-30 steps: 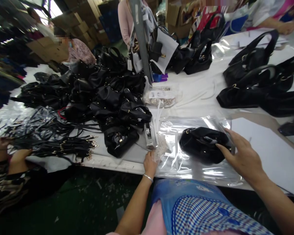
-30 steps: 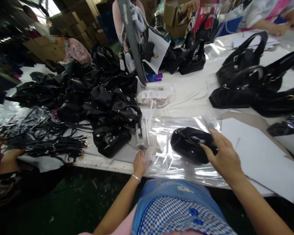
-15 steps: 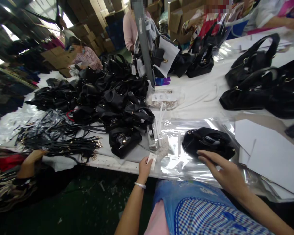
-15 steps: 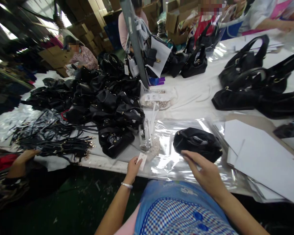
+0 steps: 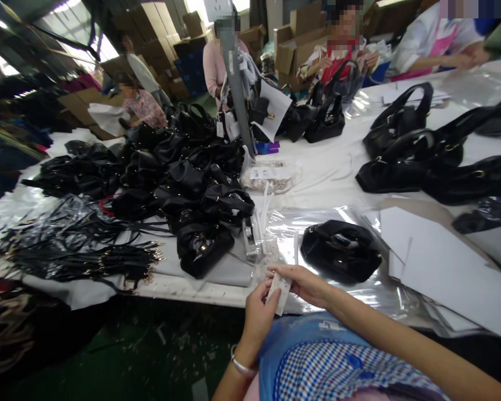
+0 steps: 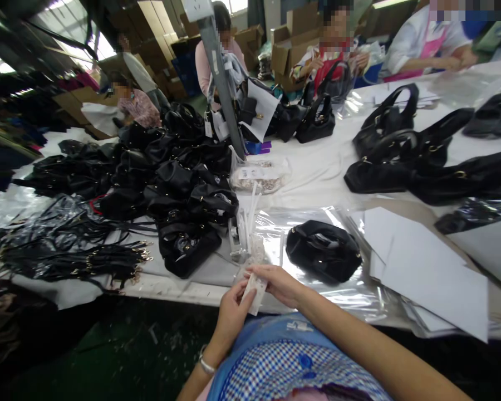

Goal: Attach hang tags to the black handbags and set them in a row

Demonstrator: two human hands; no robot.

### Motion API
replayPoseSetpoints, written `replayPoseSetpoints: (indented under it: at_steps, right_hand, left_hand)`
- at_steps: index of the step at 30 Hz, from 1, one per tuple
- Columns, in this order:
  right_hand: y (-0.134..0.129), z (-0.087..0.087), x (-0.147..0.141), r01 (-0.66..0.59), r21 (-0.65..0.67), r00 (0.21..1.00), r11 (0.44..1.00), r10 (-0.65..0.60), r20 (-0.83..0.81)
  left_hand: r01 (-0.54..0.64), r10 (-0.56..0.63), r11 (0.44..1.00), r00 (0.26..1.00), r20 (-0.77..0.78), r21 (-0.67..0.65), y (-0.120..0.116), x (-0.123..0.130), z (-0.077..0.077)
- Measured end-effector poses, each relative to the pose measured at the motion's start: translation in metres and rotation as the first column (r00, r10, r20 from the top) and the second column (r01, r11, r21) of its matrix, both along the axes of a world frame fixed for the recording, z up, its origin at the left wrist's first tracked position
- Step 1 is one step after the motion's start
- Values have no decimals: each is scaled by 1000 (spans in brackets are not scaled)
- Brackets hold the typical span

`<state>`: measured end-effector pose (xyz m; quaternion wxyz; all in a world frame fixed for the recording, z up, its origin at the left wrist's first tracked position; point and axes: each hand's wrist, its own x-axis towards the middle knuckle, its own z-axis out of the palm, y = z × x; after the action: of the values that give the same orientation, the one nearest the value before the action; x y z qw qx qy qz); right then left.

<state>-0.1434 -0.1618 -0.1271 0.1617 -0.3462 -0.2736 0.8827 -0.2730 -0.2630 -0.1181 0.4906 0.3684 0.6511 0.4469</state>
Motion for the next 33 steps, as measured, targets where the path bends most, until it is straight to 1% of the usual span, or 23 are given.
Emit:
replayPoseSetpoints:
  at_steps: [3,5,8,10,11,12,13,15,16,18,20,22,24,26,29,31,33]
  right_hand:
    - [2,6,18,116,80,992,990,-120,42]
    - [3,10,33,217,130,971,968,-228,79]
    - [4,20,57,394,197,899,898,-421,121]
    - [6,28,75,477,269,835,837,-527,159]
    - [7,33,83,496,312,805,810,-564,184]
    - [9,37,91,501,362,777,786,-592,212]
    - [10,41,98,488,414,754,768,-610,244]
    - [13,50,111,418,516,716,748,-621,320]
    - [15,54,115,365,564,700,741,-618,359]
    - [18,61,122,260,650,661,714,-622,419]
    - [22,66,124,179,717,629,673,-639,443]
    - [26,69,122,140,763,616,631,-658,432]
    - [30,67,117,137,788,619,600,-673,405]
    - [35,61,109,162,802,626,575,-688,367]
    - [42,47,96,210,815,624,540,-716,313]
    - [46,38,87,208,834,594,511,-744,307]
    - [47,30,80,178,860,536,479,-780,324]
  left_hand:
    - [96,-96,995,995,-18,-6,3,14,-4]
    - [177,-177,984,984,-3,5,9,19,-5]
    - [336,-335,940,942,-21,51,30,22,-10]
    - [422,-422,904,906,-12,69,54,24,-17]
    - [433,-433,898,901,-14,80,69,26,-23]
    - [415,-414,905,910,-29,92,85,29,-30]
    - [367,-359,923,929,-83,117,102,32,-37]
    - [294,-246,939,937,-248,178,138,42,-53]
    - [290,-221,939,921,-321,186,155,48,-61]
    - [310,-222,935,891,-397,174,184,58,-73]
    - [343,-251,924,879,-406,170,203,64,-81]
    - [363,-273,914,882,-384,184,214,65,-86]
    - [370,-288,909,891,-351,194,218,62,-89]
    - [375,-309,907,902,-301,194,219,59,-90]
    - [373,-336,908,921,-199,193,218,56,-91]
    - [360,-340,911,931,-128,199,217,56,-92]
    - [348,-341,914,937,-69,208,217,56,-92]
